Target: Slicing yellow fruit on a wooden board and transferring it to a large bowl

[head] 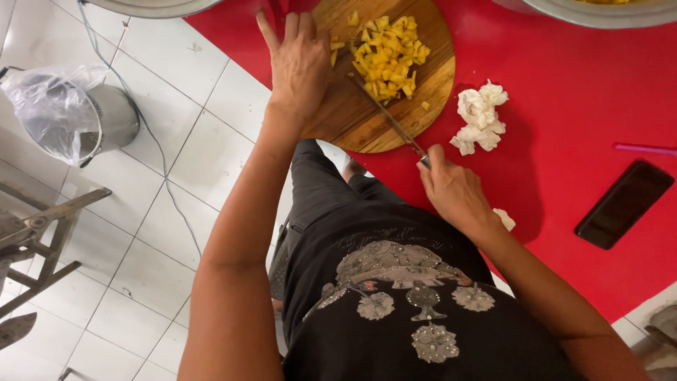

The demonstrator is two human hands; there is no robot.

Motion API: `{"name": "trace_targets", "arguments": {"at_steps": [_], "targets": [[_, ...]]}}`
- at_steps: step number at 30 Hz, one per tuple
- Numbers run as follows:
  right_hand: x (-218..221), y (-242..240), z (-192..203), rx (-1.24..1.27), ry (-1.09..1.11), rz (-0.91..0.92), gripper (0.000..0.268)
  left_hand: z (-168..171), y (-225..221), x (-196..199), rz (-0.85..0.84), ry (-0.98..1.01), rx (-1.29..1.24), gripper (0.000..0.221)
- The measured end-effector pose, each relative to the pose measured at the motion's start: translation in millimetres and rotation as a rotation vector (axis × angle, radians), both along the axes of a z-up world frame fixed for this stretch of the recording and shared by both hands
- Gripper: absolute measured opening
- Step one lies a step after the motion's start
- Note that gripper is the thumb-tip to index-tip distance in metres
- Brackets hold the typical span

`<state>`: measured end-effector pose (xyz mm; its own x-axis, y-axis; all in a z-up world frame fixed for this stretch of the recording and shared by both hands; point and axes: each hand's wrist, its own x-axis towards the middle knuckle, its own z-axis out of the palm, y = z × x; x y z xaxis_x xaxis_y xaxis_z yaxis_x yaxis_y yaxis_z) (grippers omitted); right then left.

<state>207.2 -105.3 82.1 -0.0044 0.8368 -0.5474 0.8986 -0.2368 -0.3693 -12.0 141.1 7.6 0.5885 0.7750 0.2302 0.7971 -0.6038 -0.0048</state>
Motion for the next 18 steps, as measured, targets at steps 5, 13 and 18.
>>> {"name": "trace_targets", "arguments": {"at_steps": [5,13,18], "targets": [[1,2,0,0.014,-0.023,-0.018,0.021,-3,4,0,-0.028,0.041,0.046,0.009],[2,0,-6,0.059,-0.02,-0.027,0.023,39,-25,6,0.084,-0.135,0.175,0.051],[0,-2,-5,0.044,-0.014,-0.067,0.025,-7,-98,4,0.106,-0.098,0.14,0.01]]}}
